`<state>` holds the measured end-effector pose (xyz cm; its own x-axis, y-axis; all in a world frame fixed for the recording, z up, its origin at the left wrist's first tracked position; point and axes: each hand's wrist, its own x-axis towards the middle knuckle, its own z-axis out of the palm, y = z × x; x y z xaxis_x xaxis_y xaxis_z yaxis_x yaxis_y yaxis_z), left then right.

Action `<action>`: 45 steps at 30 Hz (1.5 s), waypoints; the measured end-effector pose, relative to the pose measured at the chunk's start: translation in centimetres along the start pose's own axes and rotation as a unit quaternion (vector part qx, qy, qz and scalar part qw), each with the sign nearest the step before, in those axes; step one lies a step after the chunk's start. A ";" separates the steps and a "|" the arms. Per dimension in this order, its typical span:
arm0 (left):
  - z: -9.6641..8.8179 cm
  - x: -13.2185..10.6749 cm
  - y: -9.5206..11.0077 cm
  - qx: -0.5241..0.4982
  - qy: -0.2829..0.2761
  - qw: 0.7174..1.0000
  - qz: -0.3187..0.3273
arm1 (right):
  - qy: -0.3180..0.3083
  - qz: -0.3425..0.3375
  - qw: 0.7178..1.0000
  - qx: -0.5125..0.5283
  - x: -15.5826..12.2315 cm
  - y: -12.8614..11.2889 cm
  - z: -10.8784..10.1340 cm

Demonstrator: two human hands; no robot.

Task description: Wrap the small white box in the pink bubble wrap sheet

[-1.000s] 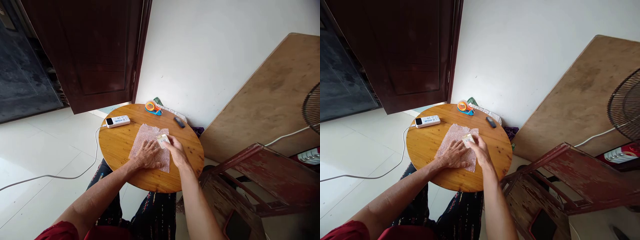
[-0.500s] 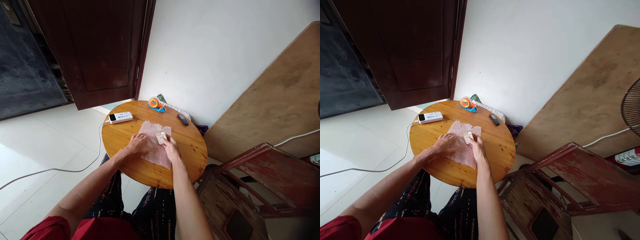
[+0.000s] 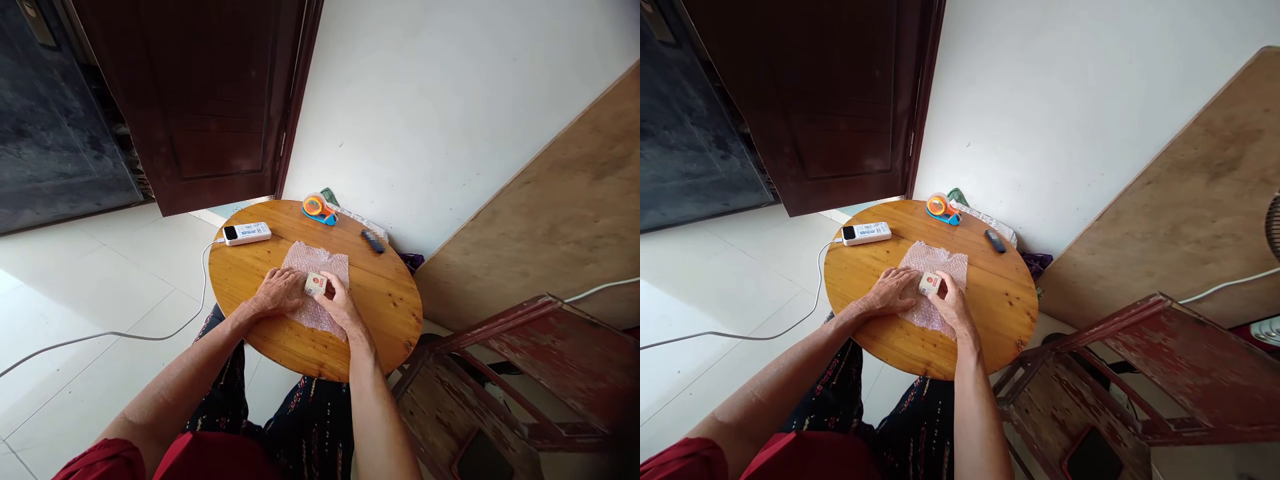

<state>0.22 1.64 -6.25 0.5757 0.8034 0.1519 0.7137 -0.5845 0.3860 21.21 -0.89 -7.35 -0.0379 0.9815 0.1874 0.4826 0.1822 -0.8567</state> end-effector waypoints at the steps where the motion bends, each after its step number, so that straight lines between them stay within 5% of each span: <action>1: -0.1 0.0 0.0 -0.003 0.000 1.000 -0.001 | -0.002 -0.001 1.000 0.004 0.0 0.0 0.0; 6: -1.2 -1.8 0.3 -0.012 0.013 1.000 -0.003 | 0.013 -0.026 0.999 -0.027 -0.1 -0.1 0.1; 11: -2.0 -4.3 1.9 0.045 0.015 0.994 0.098 | 0.017 -0.037 0.998 -0.057 -0.3 -0.4 0.2; 21: -0.3 -3.9 2.5 0.108 0.020 0.988 0.111 | 0.030 -0.009 0.998 -0.061 -0.1 -0.5 0.7; 26: -2.7 -2.3 3.3 0.042 0.047 0.998 0.028 | 0.010 0.028 0.998 0.046 -0.4 -1.0 -1.0; 32: -5.2 2.3 4.5 -0.002 0.023 0.995 -0.097 | -0.051 0.029 0.992 0.108 -1.2 -1.8 -4.2; 39: -5.1 3.6 2.9 -0.067 0.007 0.995 -0.078 | 0.020 0.041 0.997 0.058 0.1 -1.5 -3.0; 45: -3.9 3.6 1.5 -0.170 0.029 0.985 -0.007 | 0.012 0.050 0.996 0.069 0.4 -1.8 -3.1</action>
<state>1.80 4.15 -1.58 0.5360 0.8222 0.1913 0.5416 -0.5088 0.6692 23.08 -0.95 -4.26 0.0260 0.9938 0.1081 0.3574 0.0918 -0.9294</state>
